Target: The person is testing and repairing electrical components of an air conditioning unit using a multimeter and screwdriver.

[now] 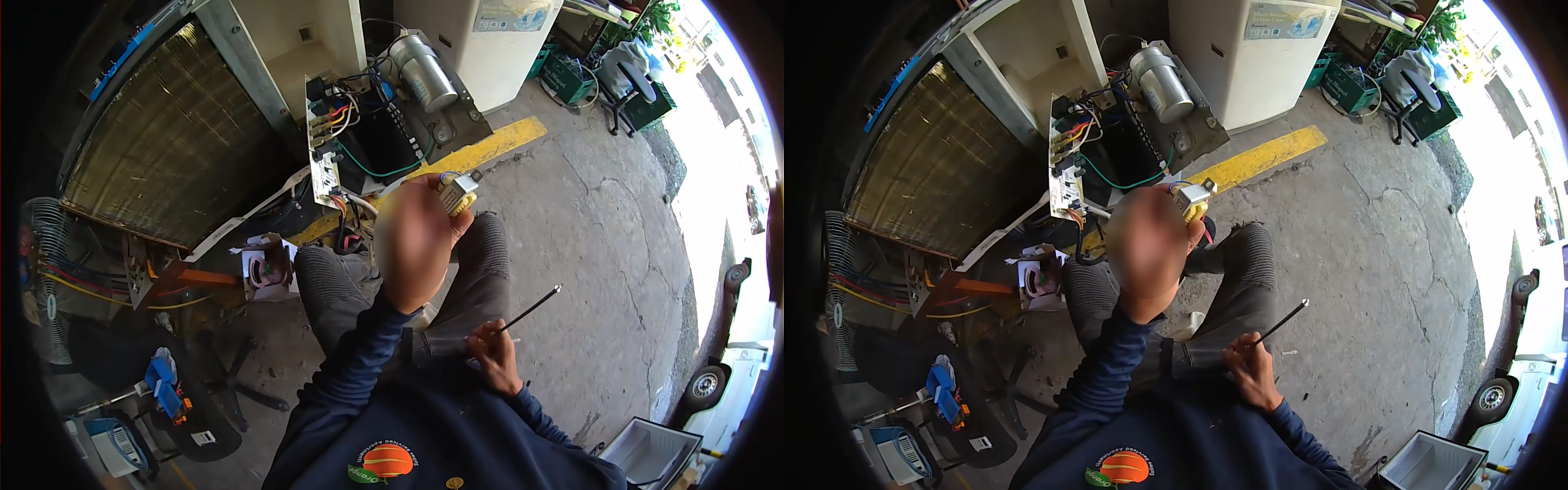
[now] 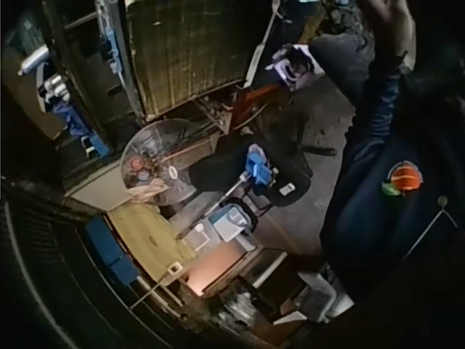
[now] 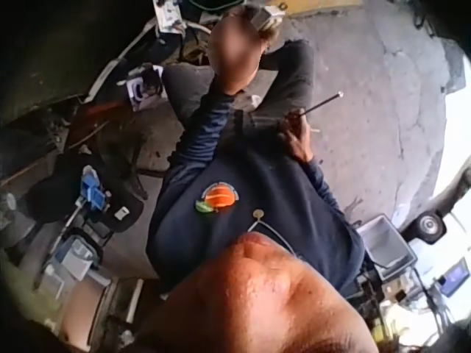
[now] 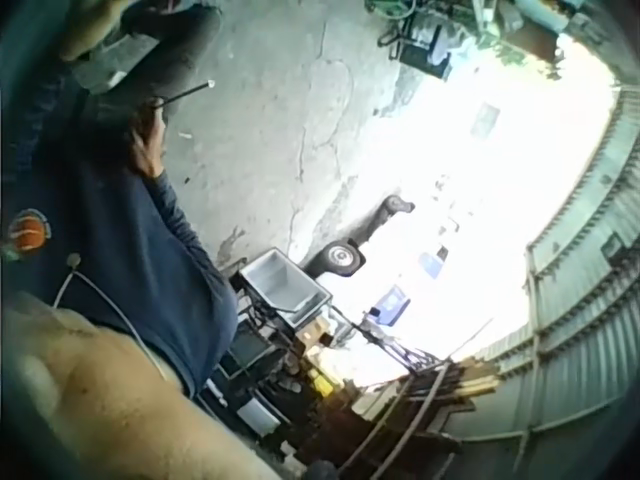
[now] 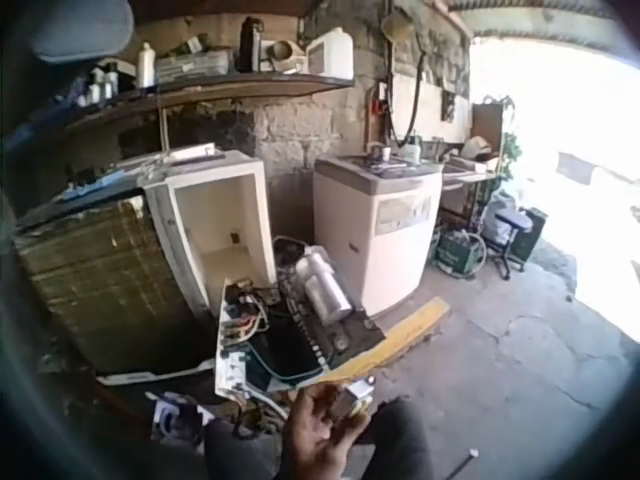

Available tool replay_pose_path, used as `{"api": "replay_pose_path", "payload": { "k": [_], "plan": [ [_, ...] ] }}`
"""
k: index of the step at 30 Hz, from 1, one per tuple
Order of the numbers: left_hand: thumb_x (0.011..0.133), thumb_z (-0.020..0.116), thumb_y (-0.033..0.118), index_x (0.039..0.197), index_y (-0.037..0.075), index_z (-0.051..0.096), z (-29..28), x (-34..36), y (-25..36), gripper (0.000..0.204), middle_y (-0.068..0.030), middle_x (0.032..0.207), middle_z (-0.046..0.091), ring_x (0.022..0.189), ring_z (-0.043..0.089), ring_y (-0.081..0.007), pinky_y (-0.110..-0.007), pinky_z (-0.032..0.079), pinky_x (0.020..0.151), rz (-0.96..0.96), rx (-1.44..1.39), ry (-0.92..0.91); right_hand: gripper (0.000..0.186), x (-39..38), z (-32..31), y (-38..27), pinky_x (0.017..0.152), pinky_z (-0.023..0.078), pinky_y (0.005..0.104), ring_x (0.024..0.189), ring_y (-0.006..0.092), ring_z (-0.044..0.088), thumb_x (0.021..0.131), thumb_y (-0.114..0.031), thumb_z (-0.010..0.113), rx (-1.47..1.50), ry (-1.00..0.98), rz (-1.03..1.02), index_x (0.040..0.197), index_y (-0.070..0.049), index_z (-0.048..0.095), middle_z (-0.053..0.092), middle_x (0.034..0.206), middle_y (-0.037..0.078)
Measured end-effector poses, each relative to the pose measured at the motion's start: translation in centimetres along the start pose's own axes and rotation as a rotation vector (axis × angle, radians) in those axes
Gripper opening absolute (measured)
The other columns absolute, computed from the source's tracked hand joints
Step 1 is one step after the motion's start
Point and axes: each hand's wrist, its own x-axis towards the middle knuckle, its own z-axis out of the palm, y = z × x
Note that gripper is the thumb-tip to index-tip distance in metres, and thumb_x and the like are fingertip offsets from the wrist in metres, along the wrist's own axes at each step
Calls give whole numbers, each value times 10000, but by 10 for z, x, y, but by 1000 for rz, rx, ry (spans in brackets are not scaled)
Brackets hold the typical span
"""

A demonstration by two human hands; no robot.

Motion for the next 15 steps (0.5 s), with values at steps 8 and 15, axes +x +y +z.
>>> {"api": "replay_pose_path", "payload": {
  "k": [8,15],
  "plan": [
    [937,732,40,1325,-10,472,8,11,-5,470,-120,1132,602,940,630,-173,-284,549,786,66,136,-22,222,92,0,-106,515,348,208,550,73,466,925,-35,700,36,95,-136,1136,-17,632,601,805,28],
    [863,781,30,1325,8,502,25,-4,-4,541,-104,1048,609,911,633,-200,-308,540,762,191,251,188,392,150,29,-189,518,327,190,584,63,468,859,-23,788,54,7,-314,1225,18,653,631,818,38]
  ]
}}
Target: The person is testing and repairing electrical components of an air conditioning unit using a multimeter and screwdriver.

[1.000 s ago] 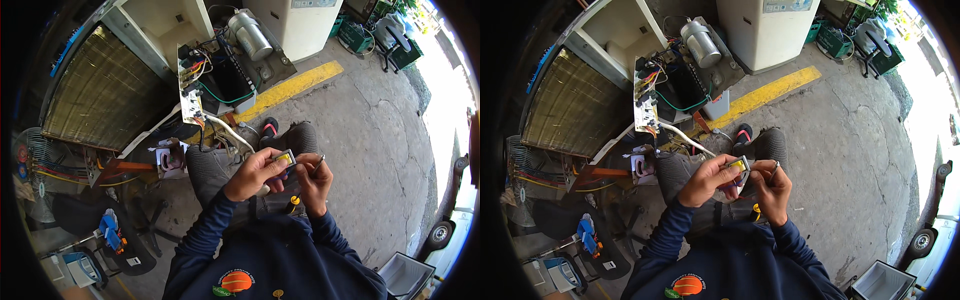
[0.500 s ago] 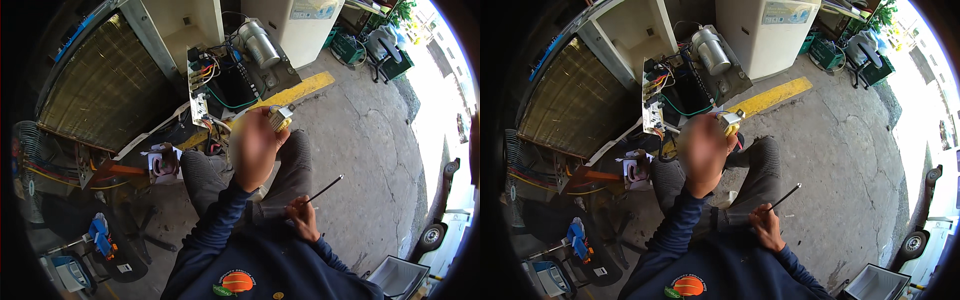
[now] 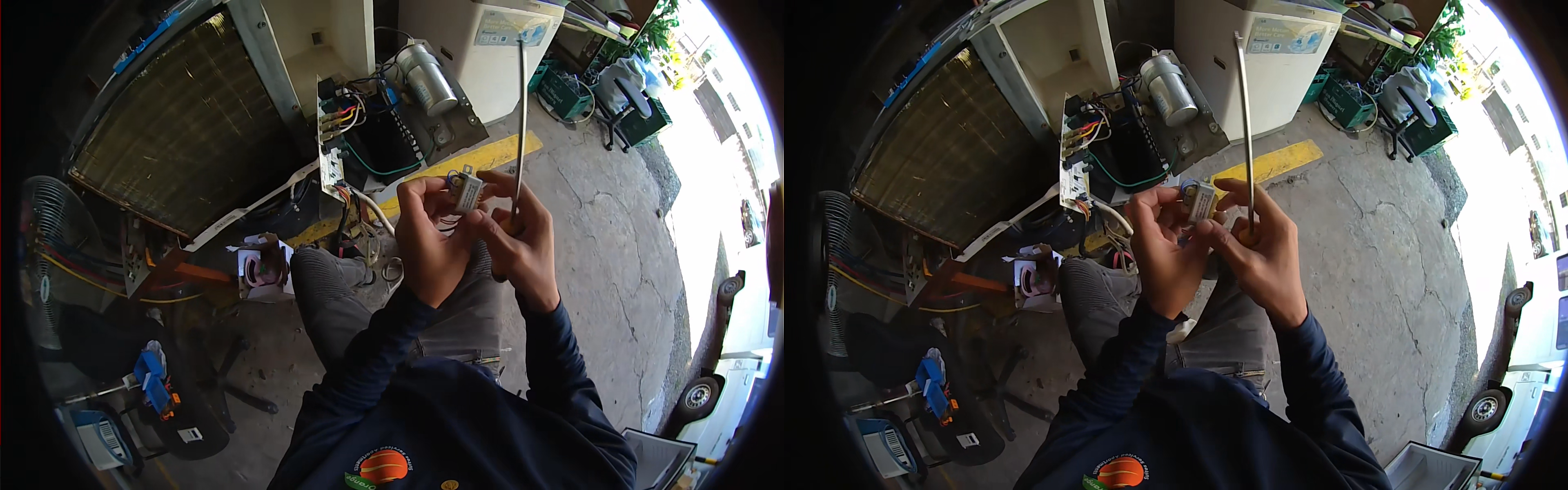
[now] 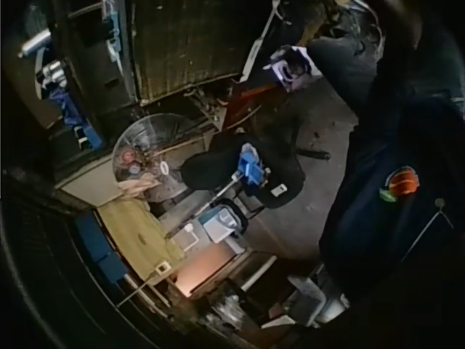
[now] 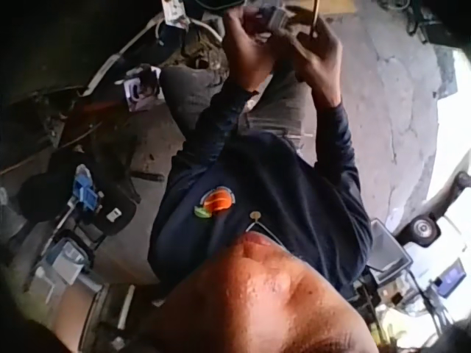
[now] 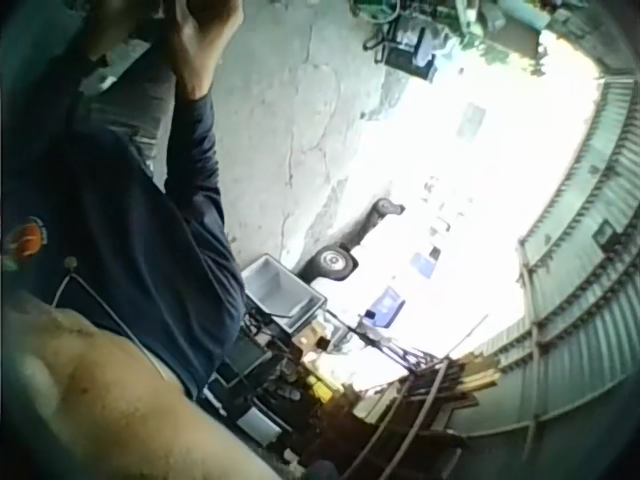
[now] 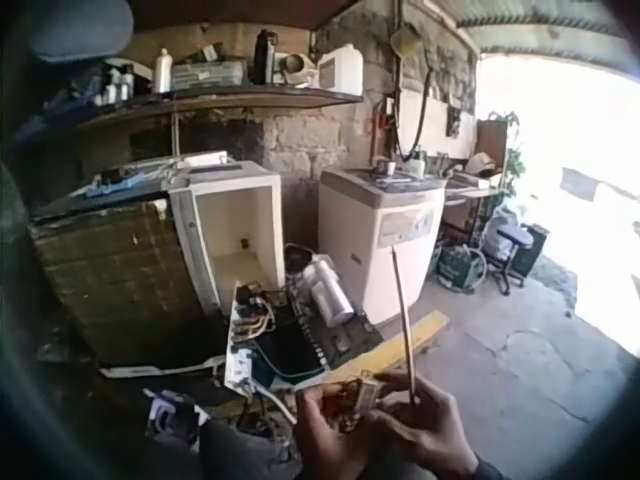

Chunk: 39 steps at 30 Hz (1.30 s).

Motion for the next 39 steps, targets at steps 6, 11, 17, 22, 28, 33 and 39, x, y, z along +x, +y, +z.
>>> {"api": "replay_pose_path", "payload": {
  "k": [6,11,17,22,28,33,39],
  "plan": [
    [757,802,2,1270,31,570,2,6,3,564,-102,1012,611,907,621,-231,-334,521,762,121,311,-19,488,9,8,11,562,406,195,636,81,532,818,-25,825,-88,-73,-95,1267,31,643,690,888,80],
    [724,794,-9,1188,35,626,-8,9,2,496,-103,1024,611,911,605,-236,-335,508,766,157,377,-62,508,10,-2,12,613,463,203,681,94,582,804,-28,839,-210,-65,-132,1268,39,644,721,939,106],
    [804,770,8,1104,28,661,-40,31,14,319,-90,1030,616,876,605,-194,-283,498,740,293,439,-365,465,8,-21,-10,639,475,204,690,87,581,841,-44,824,-32,-176,25,1261,53,650,725,954,100],
    [865,753,40,1067,20,674,-56,28,7,218,-62,963,621,756,585,-152,-251,479,674,11,116,-529,438,9,-29,-21,631,460,195,681,79,565,879,-67,804,48,-299,198,1267,60,647,719,957,91],
    [905,767,109,1083,31,691,-63,41,30,208,-37,900,647,647,551,-133,-262,444,602,29,560,-543,439,20,-37,-11,623,443,188,693,73,562,901,-92,792,10,-304,171,1285,57,640,710,972,90],
    [941,758,158,1126,25,695,-70,44,34,236,-37,910,656,686,566,-119,-258,443,598,-123,675,-683,438,24,-34,-18,624,431,194,702,76,559,910,-105,788,55,-281,170,1290,53,638,697,973,84],
    [955,760,194,1269,-7,626,-55,31,29,396,-55,940,662,769,582,-115,-253,475,680,-324,1,-485,440,30,-27,0,640,427,204,710,85,554,907,-118,798,111,-276,-9,1285,42,641,682,957,72]
  ]
}}
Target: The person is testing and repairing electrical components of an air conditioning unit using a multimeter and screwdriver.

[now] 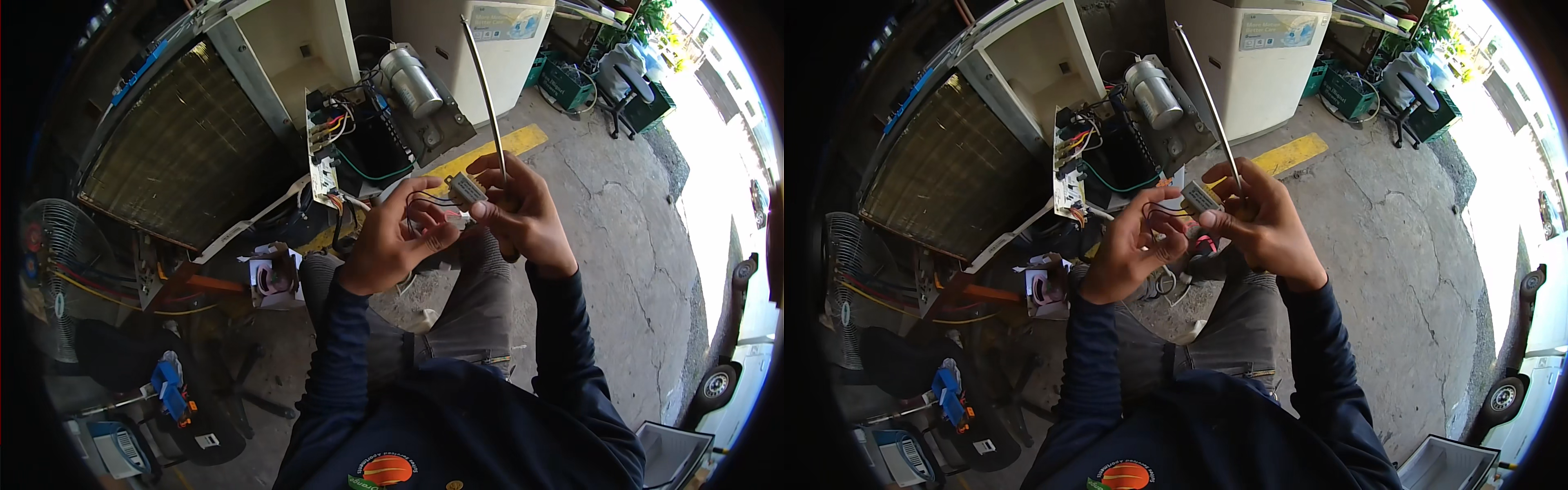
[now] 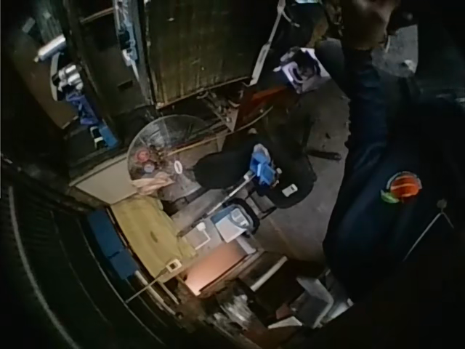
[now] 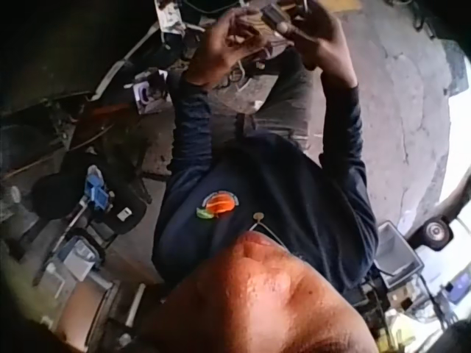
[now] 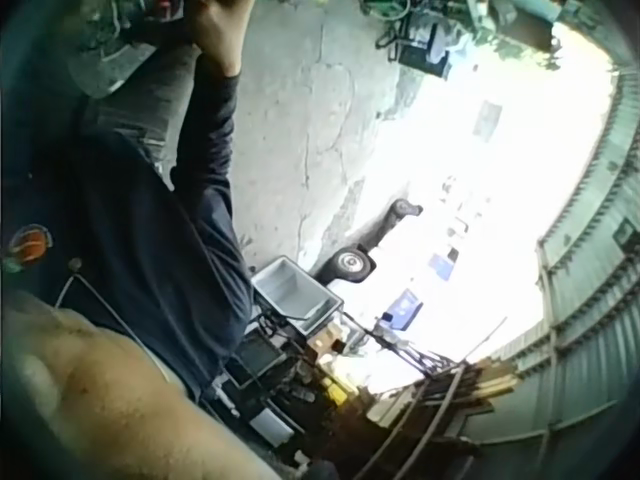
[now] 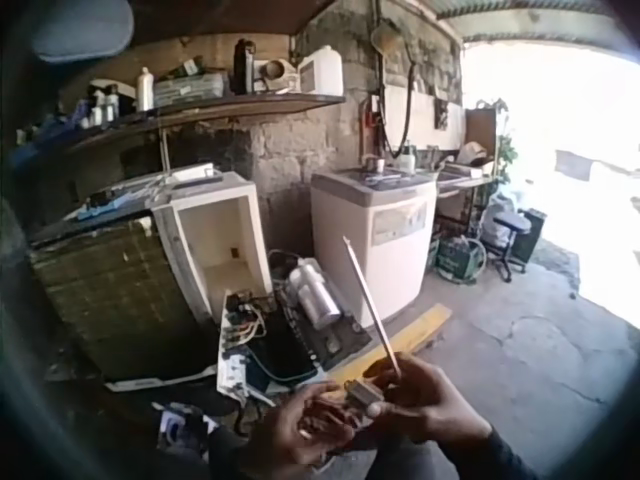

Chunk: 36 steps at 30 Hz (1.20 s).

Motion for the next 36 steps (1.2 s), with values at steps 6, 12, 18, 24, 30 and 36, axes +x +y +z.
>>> {"api": "replay_pose_path", "payload": {
  "k": [6,12,18,24,30,36],
  "plan": [
    [944,775,188,1386,-23,519,-14,10,1,553,-72,974,667,836,595,-121,-245,484,781,-53,-14,11,442,5,0,-8,652,434,208,720,91,557,889,-118,819,-10,-65,34,1269,30,649,664,934,61],
    [981,711,150,1412,3,493,13,7,-9,505,-49,939,642,847,580,-103,-234,470,831,18,-335,52,434,9,4,-9,637,426,206,707,81,547,873,-97,831,104,-8,67,1253,21,658,653,932,60],
    [999,653,88,1313,10,563,8,6,1,336,-26,921,622,808,551,-93,-236,475,774,-26,-82,52,425,12,5,-13,589,392,193,666,63,509,860,-66,832,83,62,36,1241,9,661,631,918,48],
    [973,636,8,1210,17,613,-6,22,21,238,-17,871,621,719,524,-97,-249,471,684,117,30,300,426,24,16,-2,549,367,183,644,52,479,818,-40,859,23,123,-128,1188,-6,651,615,903,41],
    [946,644,-17,1159,23,671,-34,50,61,219,-45,887,678,714,581,-114,-261,485,665,283,689,212,431,30,18,3,532,361,185,629,59,469,782,-49,892,-63,272,-188,1124,-21,631,616,906,64],
    [887,659,-57,1007,1,720,-65,86,107,147,-75,882,715,716,603,-142,-282,488,665,239,955,131,462,41,57,12,496,330,212,571,73,423,750,-81,917,-160,383,-329,1108,-24,630,584,792,48]
  ]
}}
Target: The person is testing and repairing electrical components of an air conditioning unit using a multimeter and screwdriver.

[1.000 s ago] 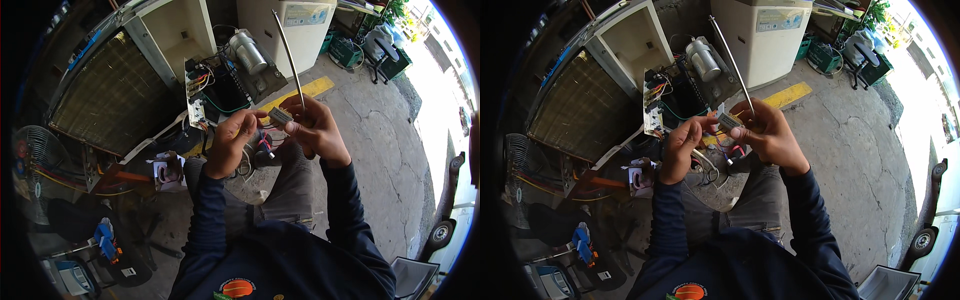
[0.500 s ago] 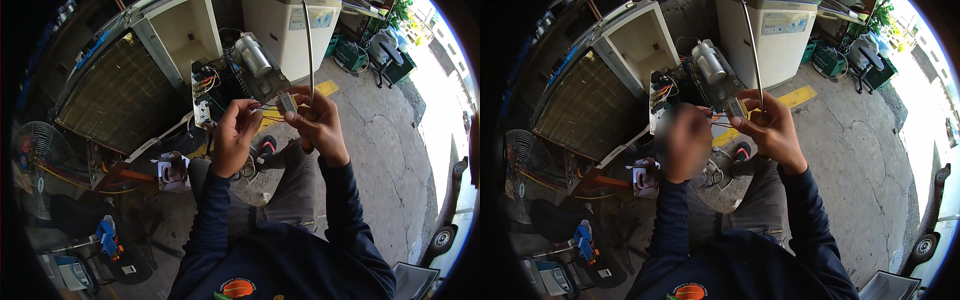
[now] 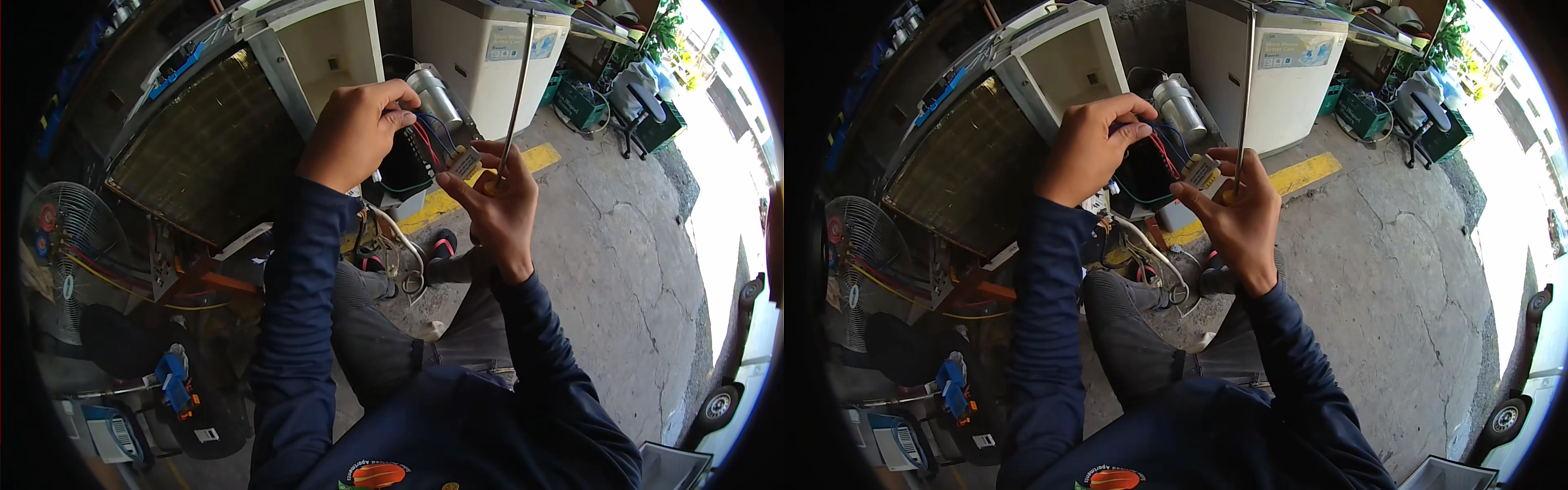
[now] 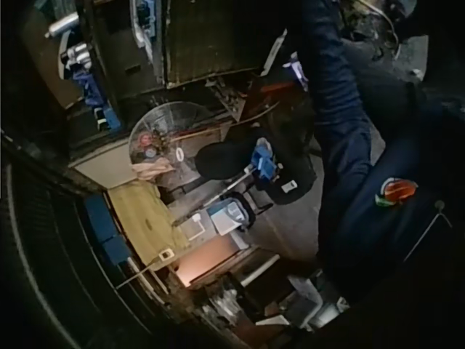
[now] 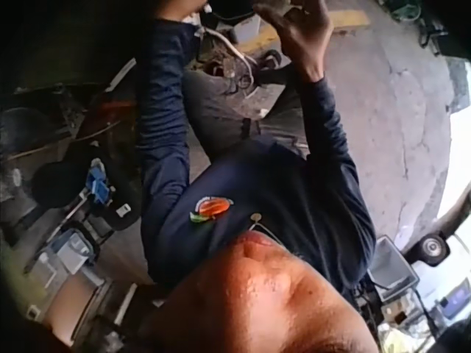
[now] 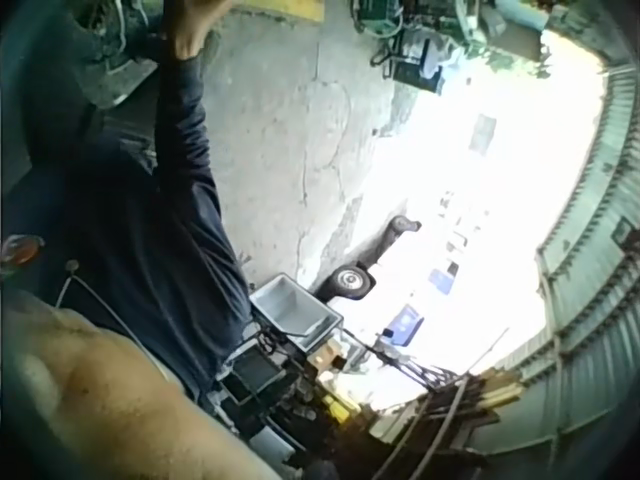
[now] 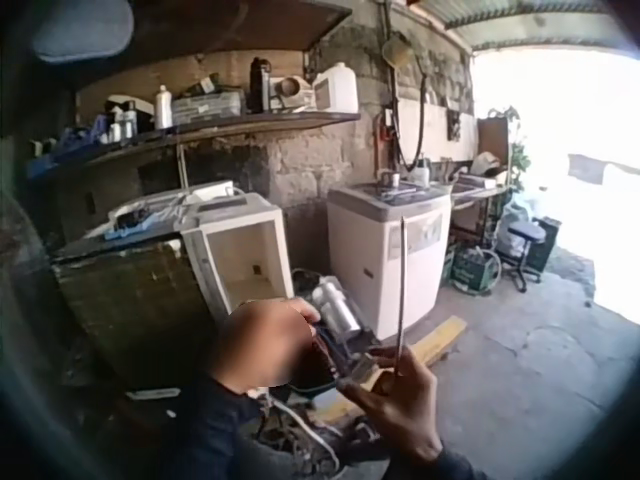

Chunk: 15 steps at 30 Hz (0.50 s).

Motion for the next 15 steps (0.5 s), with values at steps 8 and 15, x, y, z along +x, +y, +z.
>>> {"api": "replay_pose_path", "payload": {
  "k": [8,15],
  "plan": [
    [872,659,-79,1041,3,733,0,20,-42,202,-75,897,723,735,611,-132,-262,497,703,150,3,-90,430,-3,12,4,490,359,234,545,85,430,724,-111,938,-445,117,-82,998,-18,620,611,718,33],
    [867,646,-110,1074,1,740,-22,27,-59,253,-66,947,738,780,640,-122,-249,524,764,9,-210,-185,459,-1,16,17,450,307,274,500,108,339,710,-160,937,-476,176,-189,918,-54,542,485,604,7]
  ]
}}
